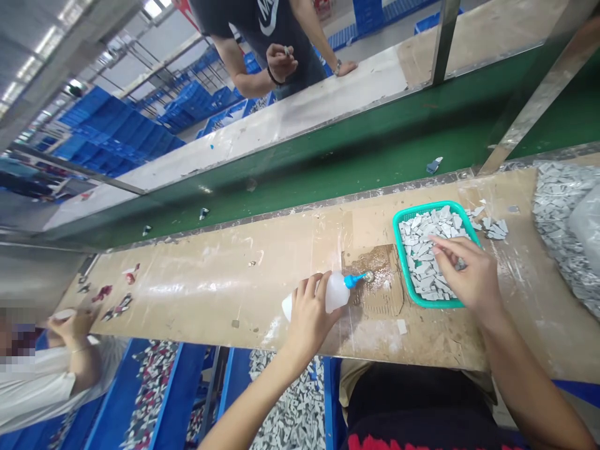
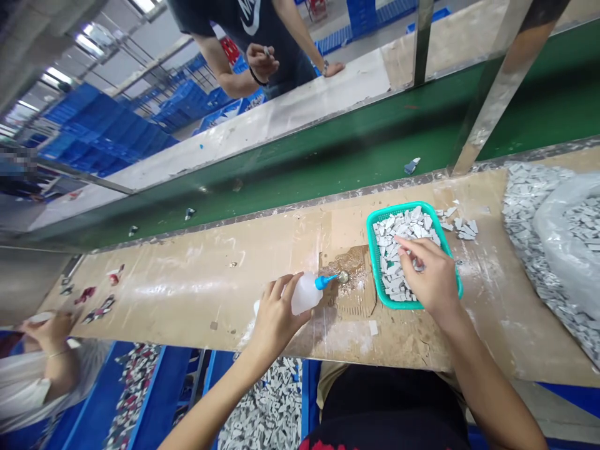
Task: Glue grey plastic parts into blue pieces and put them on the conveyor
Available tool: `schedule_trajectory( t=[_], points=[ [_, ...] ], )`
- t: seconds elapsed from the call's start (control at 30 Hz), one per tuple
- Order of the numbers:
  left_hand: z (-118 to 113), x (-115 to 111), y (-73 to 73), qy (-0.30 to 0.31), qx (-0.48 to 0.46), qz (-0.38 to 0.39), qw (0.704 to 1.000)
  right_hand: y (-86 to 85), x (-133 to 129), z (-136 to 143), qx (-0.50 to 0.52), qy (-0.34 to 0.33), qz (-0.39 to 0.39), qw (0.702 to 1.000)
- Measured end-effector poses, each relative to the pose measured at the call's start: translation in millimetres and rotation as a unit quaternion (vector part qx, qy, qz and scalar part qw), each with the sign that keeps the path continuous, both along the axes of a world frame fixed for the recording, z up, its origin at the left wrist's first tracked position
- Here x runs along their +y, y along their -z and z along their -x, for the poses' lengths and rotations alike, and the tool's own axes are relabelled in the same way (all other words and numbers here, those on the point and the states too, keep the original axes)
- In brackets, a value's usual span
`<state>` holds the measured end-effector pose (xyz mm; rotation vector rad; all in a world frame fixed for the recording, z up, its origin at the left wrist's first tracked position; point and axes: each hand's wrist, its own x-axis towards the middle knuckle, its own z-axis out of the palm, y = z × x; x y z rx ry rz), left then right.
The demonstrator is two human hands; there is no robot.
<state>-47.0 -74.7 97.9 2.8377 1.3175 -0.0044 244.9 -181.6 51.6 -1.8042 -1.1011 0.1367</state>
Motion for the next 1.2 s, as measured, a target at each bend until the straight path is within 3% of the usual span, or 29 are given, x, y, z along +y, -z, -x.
schedule_trajectory(
  t=[0.1,0.17,0.27,0.37,0.47,0.57,0.67,0.73,0.8,0.87,0.97,1.1,1.13,1.2],
  points=[
    [11,5,0.4,-0.033,-0.072,0.052,0.995,3.4,-2,-11,-0.051,-0.132,0.079,0.987],
    [18,7,-6.8,-0.058,-0.108,0.068,0.99,9.5,-2,-16,-0.075,-0.187,0.127,0.971],
    [24,11,-27.8,-0.08,-0.144,0.079,0.983,18.4,0,-16,-0.095,-0.226,0.194,0.95],
    [16,20,-51.8,-0.065,-0.215,0.115,0.968,19.8,2,-10,-0.102,-0.225,0.216,0.945],
    [-20,38,-67.8,-0.022,-0.322,0.142,0.936,13.3,3,-4,-0.112,-0.209,0.205,0.95],
    [-93,61,-69.4,0.052,-0.417,0.163,0.893,5.4,1,-1,-0.123,-0.186,0.192,0.956],
    [-189,80,-53.6,0.159,-0.485,0.218,0.832,-0.5,-10,-1,-0.126,-0.158,0.177,0.963],
    [-249,88,-34.5,0.186,-0.508,0.255,0.801,-4.3,-22,-2,-0.109,-0.137,0.151,0.973],
    [-295,91,-12.1,0.186,-0.505,0.288,0.792,-7.9,-36,-3,-0.04,-0.101,0.092,0.99],
    [-325,90,9.1,0.184,-0.478,0.304,0.804,-10.2,-45,-4,0.014,-0.061,0.059,0.996],
    [-343,88,32.3,0.186,-0.447,0.305,0.82,-7.2,-46,-3,0.053,-0.015,0.022,0.998],
    [-338,102,46.2,0.231,-0.421,0.346,0.806,8.3,-29,4,0.062,-0.007,-0.012,0.998],
    [-333,109,48.4,0.22,-0.405,0.342,0.819,12.7,-25,6,0.061,-0.017,-0.015,0.998],
    [-321,125,53.8,0.133,-0.382,0.299,0.864,20.6,-19,11,0.056,-0.034,-0.017,0.998]
  ],
)
